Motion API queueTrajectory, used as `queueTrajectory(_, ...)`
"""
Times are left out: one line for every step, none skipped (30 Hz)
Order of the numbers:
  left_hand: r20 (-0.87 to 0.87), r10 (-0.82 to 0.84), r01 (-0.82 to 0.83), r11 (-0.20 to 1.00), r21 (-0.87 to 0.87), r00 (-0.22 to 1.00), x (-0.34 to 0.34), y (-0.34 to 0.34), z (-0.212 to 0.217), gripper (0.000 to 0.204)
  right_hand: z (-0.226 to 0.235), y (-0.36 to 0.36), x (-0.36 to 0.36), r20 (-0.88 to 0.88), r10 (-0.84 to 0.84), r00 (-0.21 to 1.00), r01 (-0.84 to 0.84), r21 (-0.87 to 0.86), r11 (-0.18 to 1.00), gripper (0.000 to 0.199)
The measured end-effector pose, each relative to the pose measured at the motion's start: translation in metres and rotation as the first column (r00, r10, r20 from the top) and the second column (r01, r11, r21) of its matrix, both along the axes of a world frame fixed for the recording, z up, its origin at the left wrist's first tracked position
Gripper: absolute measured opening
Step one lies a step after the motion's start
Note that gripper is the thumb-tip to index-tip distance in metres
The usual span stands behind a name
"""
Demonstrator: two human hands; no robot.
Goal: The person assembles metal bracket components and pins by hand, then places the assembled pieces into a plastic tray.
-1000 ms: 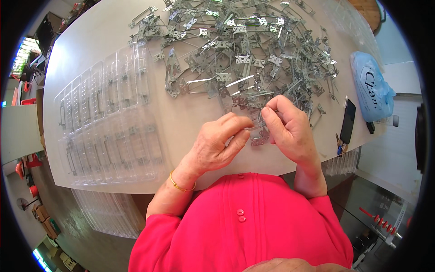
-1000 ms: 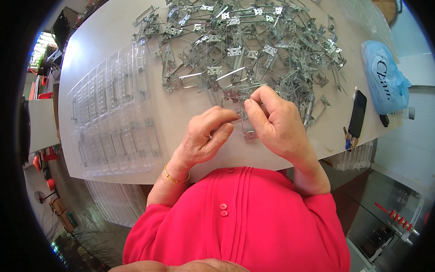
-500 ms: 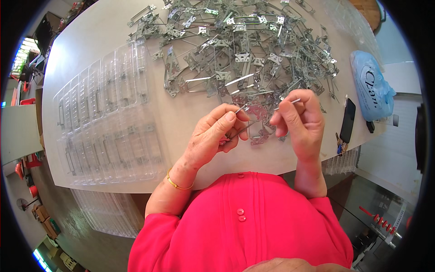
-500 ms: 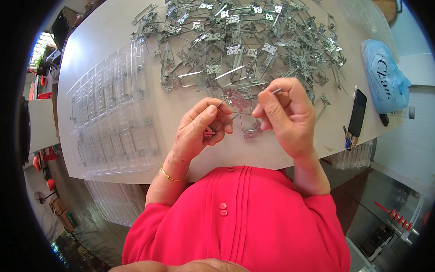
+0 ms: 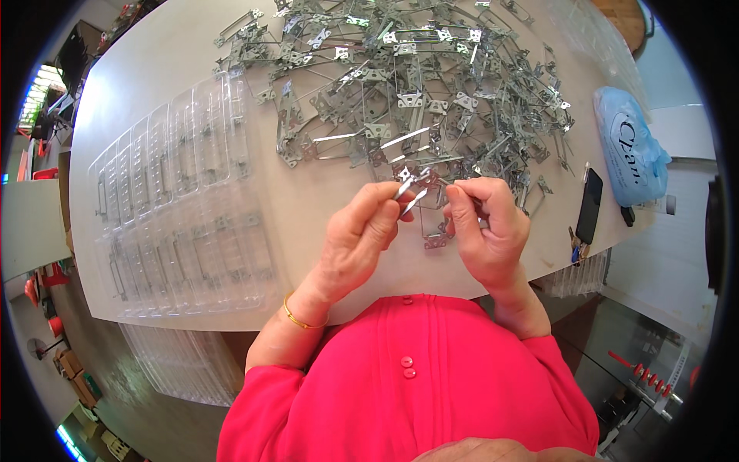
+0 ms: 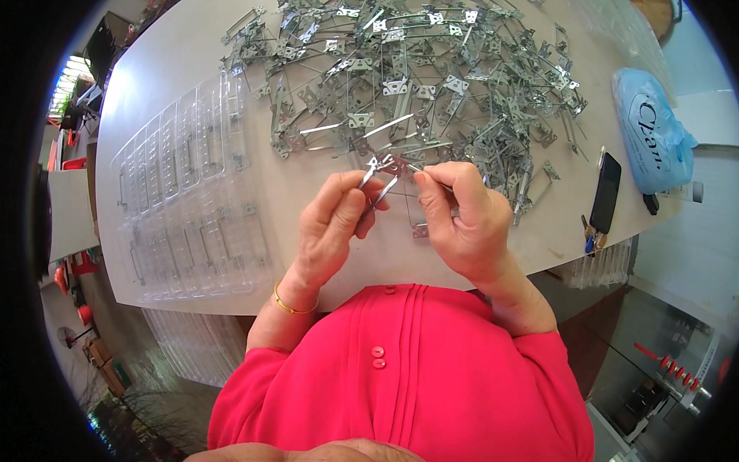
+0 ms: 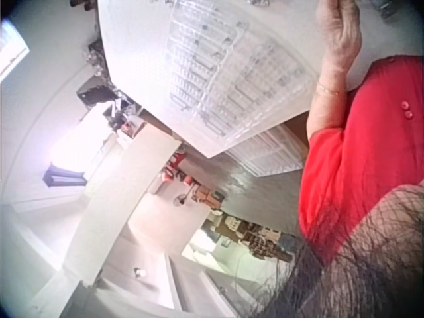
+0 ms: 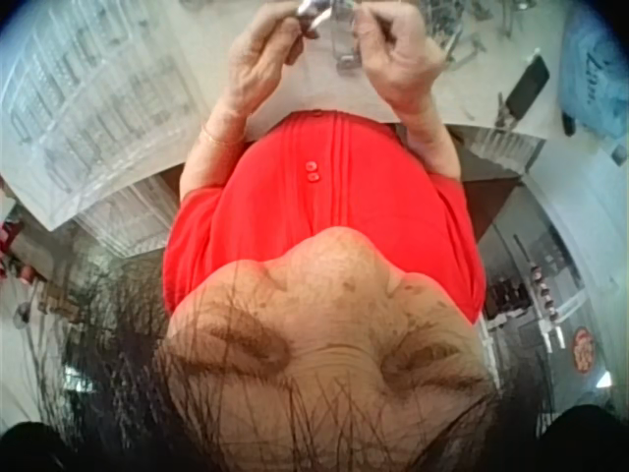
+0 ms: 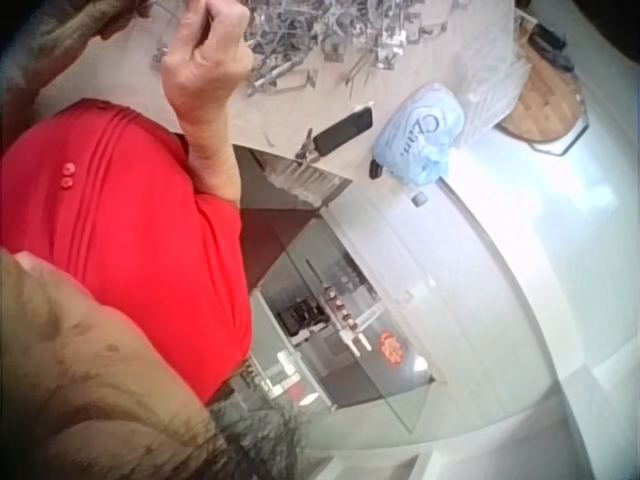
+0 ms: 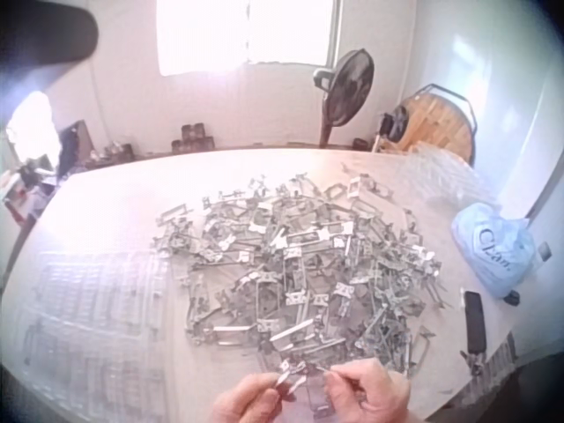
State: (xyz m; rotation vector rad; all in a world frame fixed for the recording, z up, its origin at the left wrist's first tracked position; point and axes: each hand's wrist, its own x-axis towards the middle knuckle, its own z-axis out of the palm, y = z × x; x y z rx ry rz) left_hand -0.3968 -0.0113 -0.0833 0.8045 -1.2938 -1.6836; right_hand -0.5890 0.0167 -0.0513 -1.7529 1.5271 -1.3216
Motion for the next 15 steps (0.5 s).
queueTrajectory(0.119, 0.089, -0.059, 0.969, -0.239, 0.989, -0.001, 0.002, -0.002, 0.022, 0.001, 0.002, 0.003, -0.005, -0.030, 1.000, 0.030, 0.064, 0.998, 0.008)
queueTrajectory(0.118, 0.090, -0.060, 0.969, -0.239, 0.989, -0.001, 0.001, -0.004, 0.022, 0.003, 0.003, 0.006, -0.005, -0.029, 1.000, 0.029, 0.063, 0.998, 0.008)
queueTrajectory(0.156, 0.139, -0.057, 0.894, -0.444, 0.978, -0.001, -0.002, -0.007, 0.020, 0.007, 0.003, 0.009, 0.063, -0.023, 0.998, 0.011, 0.195, 0.981, 0.010)
queueTrajectory(0.181, 0.191, -0.037, 0.780, -0.625, 0.965, -0.002, -0.004, -0.008, 0.020, 0.009, 0.003, 0.009, 0.129, -0.031, 0.991, -0.013, 0.325, 0.946, 0.013)
queueTrajectory(0.212, 0.174, -0.019, 0.812, -0.583, 0.962, -0.003, -0.003, -0.003, 0.019, 0.010, 0.002, 0.008, 0.129, -0.032, 0.991, -0.012, 0.326, 0.945, 0.013)
queueTrajectory(0.212, 0.172, -0.018, 0.813, -0.581, 0.962, -0.004, -0.004, -0.003, 0.019, 0.011, 0.001, 0.007, 0.261, -0.038, 0.965, -0.075, 0.411, 0.909, 0.018)
queueTrajectory(0.211, 0.181, -0.021, 0.803, -0.595, 0.961, -0.004, -0.005, -0.004, 0.019, 0.011, 0.001, 0.007, 0.387, -0.054, 0.921, -0.151, 0.479, 0.865, 0.024)
queueTrajectory(0.209, 0.189, -0.023, 0.793, -0.609, 0.959, -0.004, -0.005, -0.004, 0.019, 0.011, 0.000, 0.006, 0.387, -0.054, 0.921, -0.151, 0.480, 0.864, 0.024)
queueTrajectory(0.209, 0.189, -0.024, 0.793, -0.608, 0.959, -0.004, -0.004, -0.004, 0.019, 0.011, 0.000, 0.006, 0.534, -0.083, 0.842, -0.241, 0.508, 0.827, 0.027)
queueTrajectory(0.239, 0.184, -0.004, 0.800, -0.600, 0.953, -0.003, -0.004, -0.003, 0.018, 0.011, -0.001, 0.006, 0.662, -0.123, 0.739, -0.333, 0.518, 0.788, 0.030)
queueTrajectory(0.268, 0.178, 0.016, 0.807, -0.590, 0.947, -0.003, -0.004, -0.003, 0.018, 0.012, -0.002, 0.003, 0.662, -0.123, 0.740, -0.333, 0.519, 0.788, 0.030)
queueTrajectory(0.268, 0.177, 0.016, 0.808, -0.589, 0.947, -0.003, -0.004, -0.003, 0.018, 0.014, -0.002, -0.001, 0.711, -0.117, 0.693, -0.394, 0.509, 0.765, 0.030)
queueTrajectory(0.283, 0.147, 0.046, 0.815, -0.578, 0.948, -0.002, -0.004, -0.004, 0.018, 0.016, -0.004, -0.005, 0.759, -0.110, 0.642, -0.456, 0.494, 0.740, 0.030)
queueTrajectory(0.298, 0.117, 0.076, 0.822, -0.565, 0.947, -0.001, -0.004, -0.005, 0.017, 0.018, -0.006, -0.008, 0.760, -0.110, 0.641, -0.458, 0.493, 0.739, 0.030)
queueTrajectory(0.299, 0.119, 0.075, 0.822, -0.564, 0.947, -0.001, -0.003, -0.006, 0.017, 0.020, -0.009, -0.012, 0.769, -0.118, 0.628, -0.487, 0.507, 0.711, 0.029)
